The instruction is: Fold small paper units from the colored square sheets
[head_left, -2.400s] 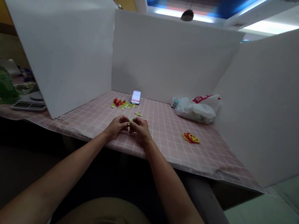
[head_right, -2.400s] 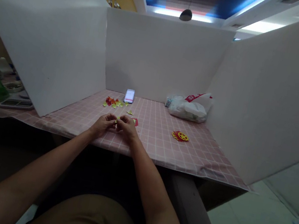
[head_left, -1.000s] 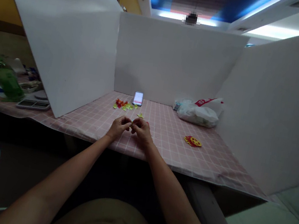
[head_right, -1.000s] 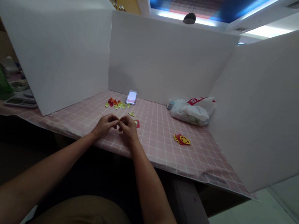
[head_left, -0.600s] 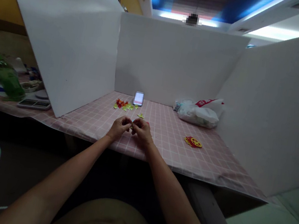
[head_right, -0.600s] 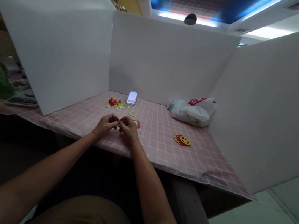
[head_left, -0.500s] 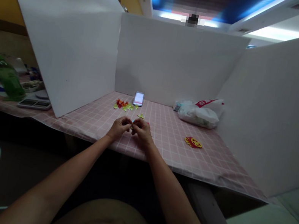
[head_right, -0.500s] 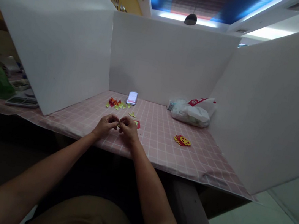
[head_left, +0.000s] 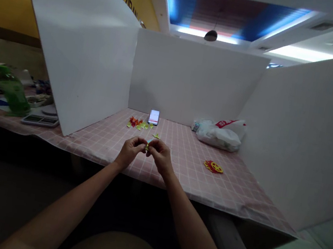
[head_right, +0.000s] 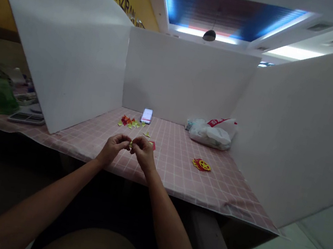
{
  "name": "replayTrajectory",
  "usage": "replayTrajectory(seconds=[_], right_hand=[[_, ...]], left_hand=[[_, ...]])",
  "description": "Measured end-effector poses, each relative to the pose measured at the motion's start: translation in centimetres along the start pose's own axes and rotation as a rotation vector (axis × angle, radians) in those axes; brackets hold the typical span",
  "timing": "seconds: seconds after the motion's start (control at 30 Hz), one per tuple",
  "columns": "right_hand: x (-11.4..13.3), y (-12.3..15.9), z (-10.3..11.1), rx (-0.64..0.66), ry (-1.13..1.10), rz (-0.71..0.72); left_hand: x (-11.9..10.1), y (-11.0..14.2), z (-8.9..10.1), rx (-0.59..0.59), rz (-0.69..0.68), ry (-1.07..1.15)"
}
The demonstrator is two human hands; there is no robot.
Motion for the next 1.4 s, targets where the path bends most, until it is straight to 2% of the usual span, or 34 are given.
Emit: replayTrajectory(seconds=[0.13,0.37,0.67,1.17,1.4], right_hand=[[-0.1,-0.9,0.6,-0.028,0.086,0.024],[-3.2,-1.8,1.4,-0.039,0.028,-0.048],[-3.8,-1.3,1.7,0.024,-0.018,-0.136],[-3.3,-1.0,1.9,-0.067,0.168,-0.079],[-3.0,-0.9,1.8,-0.05,0.232,-0.07]], left_hand=[[1.0,-0.8,-0.4,0.002,0.015,0.058],[3.6,-0.8,-0.5,-0.031,0.012,0.035],[3.3,-1.0,-0.3,-0.049,-0.099,-0.084],[3.3,-0.8,-0.8,0.045,-0.133,-0.224],[3.5,-0.8,-0.8,0.043,-0.128,-0.231]])
Point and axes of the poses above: each hand's wrist, its own y-axis away from the middle knuckle, its own z-axis out of the back of the hand, x = y × z, the point moved 6 cm from there along -y, towards the middle knuckle, and after that the axes turned 11 degrees about -z, right-handed, at the moved point
